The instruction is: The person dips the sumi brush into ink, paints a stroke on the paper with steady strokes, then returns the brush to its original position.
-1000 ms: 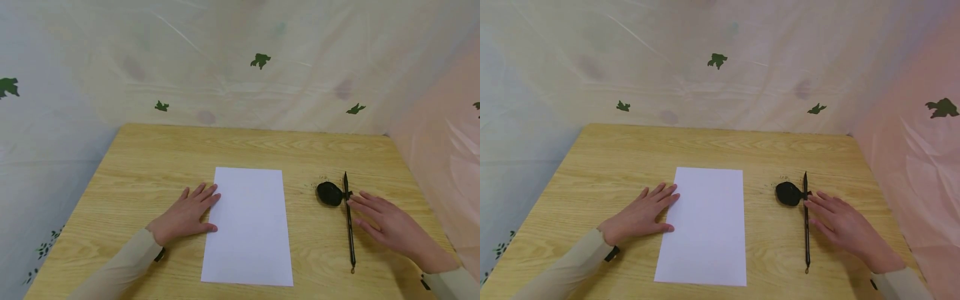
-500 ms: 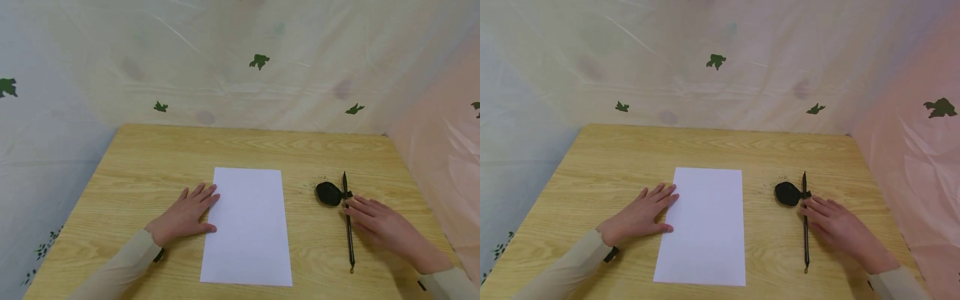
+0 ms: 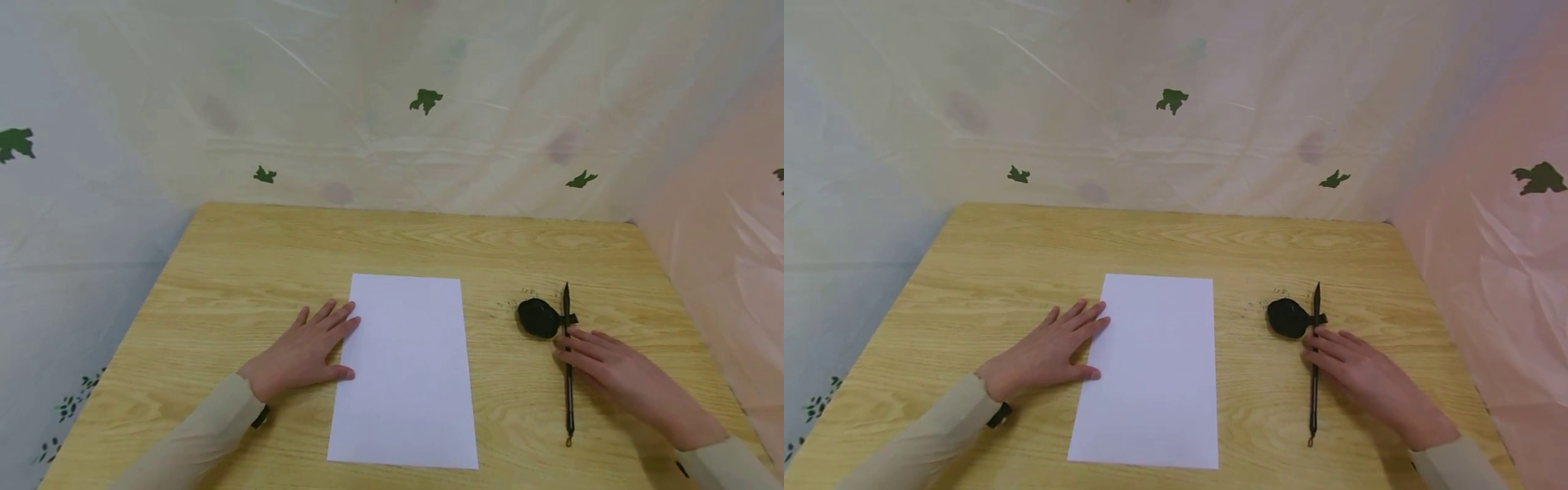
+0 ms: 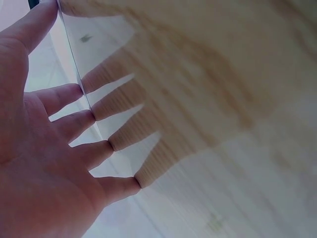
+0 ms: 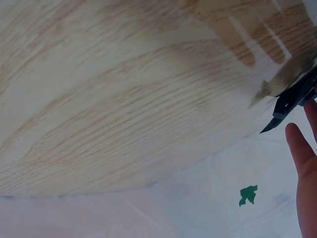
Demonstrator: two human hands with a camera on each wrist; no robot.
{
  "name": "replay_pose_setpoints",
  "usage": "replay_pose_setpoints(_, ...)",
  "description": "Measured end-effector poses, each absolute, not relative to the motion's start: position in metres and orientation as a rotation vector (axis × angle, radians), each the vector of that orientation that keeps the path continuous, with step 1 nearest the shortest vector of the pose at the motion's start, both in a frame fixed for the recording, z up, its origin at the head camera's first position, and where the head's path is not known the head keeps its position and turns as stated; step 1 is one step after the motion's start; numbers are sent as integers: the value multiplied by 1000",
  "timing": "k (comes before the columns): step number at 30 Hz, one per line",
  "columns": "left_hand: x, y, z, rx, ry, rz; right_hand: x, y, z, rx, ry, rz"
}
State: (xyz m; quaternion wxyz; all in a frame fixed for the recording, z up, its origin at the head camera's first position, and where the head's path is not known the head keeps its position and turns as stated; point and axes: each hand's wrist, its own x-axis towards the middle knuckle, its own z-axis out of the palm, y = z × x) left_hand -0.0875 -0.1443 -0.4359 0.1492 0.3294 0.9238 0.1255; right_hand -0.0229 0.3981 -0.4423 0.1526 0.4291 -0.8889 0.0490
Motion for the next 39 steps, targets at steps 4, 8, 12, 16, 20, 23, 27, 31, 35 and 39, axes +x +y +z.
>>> replay_pose_setpoints(4, -88, -144, -436, 945, 2653, 363, -24, 397, -444, 1253, -2563, 113)
replay_pose_setpoints(8, -87, -145, -436, 944, 2649, 370, -25, 396, -446, 1269, -2546, 99)
replay_pose_setpoints(12, -88, -144, -436, 942, 2647, 372, -26, 395, -449, 1274, -2511, 89)
replay_pose_setpoints(16, -88, -144, -436, 940, 2641, 371, -24, 394, -448, 1257, -2525, 65)
replay_pose_setpoints(20, -88, -143, -436, 939, 2640, 371, -23, 393, -447, 1235, -2546, 60)
replay_pose_setpoints(23, -88, -144, -436, 937, 2640, 368, -24, 393, -447, 1229, -2547, 56)
replay_pose_setpoints(27, -89, -144, -437, 937, 2637, 371, -23, 393, -447, 1231, -2547, 34)
replay_pose_setpoints(31, -89, -144, -437, 939, 2637, 376, -23, 394, -446, 1246, -2540, 15)
replay_pose_setpoints(35, -89, -144, -435, 939, 2640, 378, -22, 395, -446, 1246, -2528, 19)
replay_pose_setpoints(39, -88, -144, -433, 932, 2639, 372, -19, 393, -443, 1207, -2522, 41)
